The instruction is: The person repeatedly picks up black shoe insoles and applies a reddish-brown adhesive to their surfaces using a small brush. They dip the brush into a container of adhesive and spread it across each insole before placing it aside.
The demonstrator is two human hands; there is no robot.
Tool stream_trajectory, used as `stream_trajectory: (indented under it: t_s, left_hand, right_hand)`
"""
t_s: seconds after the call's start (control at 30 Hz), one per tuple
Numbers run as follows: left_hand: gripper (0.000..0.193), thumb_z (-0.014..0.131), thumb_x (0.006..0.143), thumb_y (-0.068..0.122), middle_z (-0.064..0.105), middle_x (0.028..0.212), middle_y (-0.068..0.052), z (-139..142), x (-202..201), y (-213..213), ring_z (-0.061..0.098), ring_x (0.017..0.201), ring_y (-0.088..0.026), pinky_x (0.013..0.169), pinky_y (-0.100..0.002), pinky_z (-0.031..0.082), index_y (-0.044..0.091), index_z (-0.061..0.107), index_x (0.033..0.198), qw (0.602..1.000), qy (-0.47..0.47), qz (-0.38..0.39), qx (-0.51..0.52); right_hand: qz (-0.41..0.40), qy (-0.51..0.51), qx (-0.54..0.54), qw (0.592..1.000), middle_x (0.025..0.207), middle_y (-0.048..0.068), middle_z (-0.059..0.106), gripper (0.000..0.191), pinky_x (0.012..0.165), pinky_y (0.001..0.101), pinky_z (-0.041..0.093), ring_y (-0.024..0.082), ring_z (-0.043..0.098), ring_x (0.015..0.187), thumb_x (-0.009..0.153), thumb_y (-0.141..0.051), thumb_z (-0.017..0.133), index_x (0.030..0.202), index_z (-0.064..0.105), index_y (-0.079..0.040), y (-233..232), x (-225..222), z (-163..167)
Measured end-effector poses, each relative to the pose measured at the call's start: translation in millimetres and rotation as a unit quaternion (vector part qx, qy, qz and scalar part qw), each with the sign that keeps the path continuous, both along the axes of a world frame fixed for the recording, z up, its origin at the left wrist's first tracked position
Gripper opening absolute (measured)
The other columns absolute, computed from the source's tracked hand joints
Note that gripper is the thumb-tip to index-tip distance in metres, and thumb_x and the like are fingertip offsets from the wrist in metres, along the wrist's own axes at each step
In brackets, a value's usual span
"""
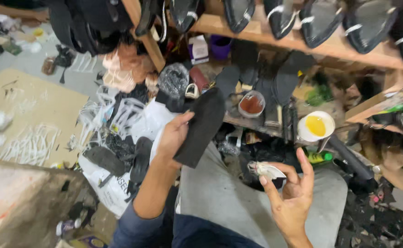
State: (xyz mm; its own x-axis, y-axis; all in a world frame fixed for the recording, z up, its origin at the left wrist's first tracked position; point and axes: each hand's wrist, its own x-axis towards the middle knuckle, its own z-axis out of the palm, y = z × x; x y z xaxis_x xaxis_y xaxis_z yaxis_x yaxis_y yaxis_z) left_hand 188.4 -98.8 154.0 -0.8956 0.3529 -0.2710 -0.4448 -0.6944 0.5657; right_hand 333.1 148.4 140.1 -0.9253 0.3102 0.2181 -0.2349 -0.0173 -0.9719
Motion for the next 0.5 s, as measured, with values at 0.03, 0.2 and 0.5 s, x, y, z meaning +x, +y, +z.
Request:
stream_trajectory:
  t_s: [0.03,0.2,0.5]
  left_hand:
    - [0.051,0.051,0.100,0.022,0.066,0.129,-0.016,26.7,-5.3,-7.5,0.066,0.110,-0.027,0.099,-0.038,0.052,-0.002,0.049,0.145,0.998,0.050,-0.026,0.002]
    - [0.058,0.039,0.097,0.013,0.062,0.138,-0.016,162.0,-35.6,-27.9,0.064,0.122,-0.025,0.109,-0.039,0.052,-0.004,0.039,0.153,0.963,0.259,-0.043,-0.058]
    - [0.021,0.052,0.099,0.010,0.069,0.108,-0.012,317.4,-213.6,108.9,0.067,0.098,-0.022,0.096,-0.042,0.058,0.000,0.060,0.116,0.911,0.401,-0.088,-0.046]
  right_hand:
    - [-0.027,0.008,0.010,1.000,0.113,0.014,0.069,0.093,0.097,0.0335,0.051,0.019,0.067,0.105,0.082,0.011,0.071,0.161,0.023,-0.002,6.7,-1.9,-2.0]
    - [-0.086,0.011,0.016,0.996,0.107,0.015,0.071,0.100,0.100,0.0316,0.048,0.019,0.067,0.102,0.075,0.014,0.074,0.160,0.023,0.000,29.0,-0.5,-33.4]
    - [-0.127,0.082,0.000,0.988,0.099,0.020,0.075,0.110,0.096,0.0339,0.051,0.023,0.073,0.095,0.069,0.011,0.079,0.160,0.019,0.002,67.7,-3.0,-85.6]
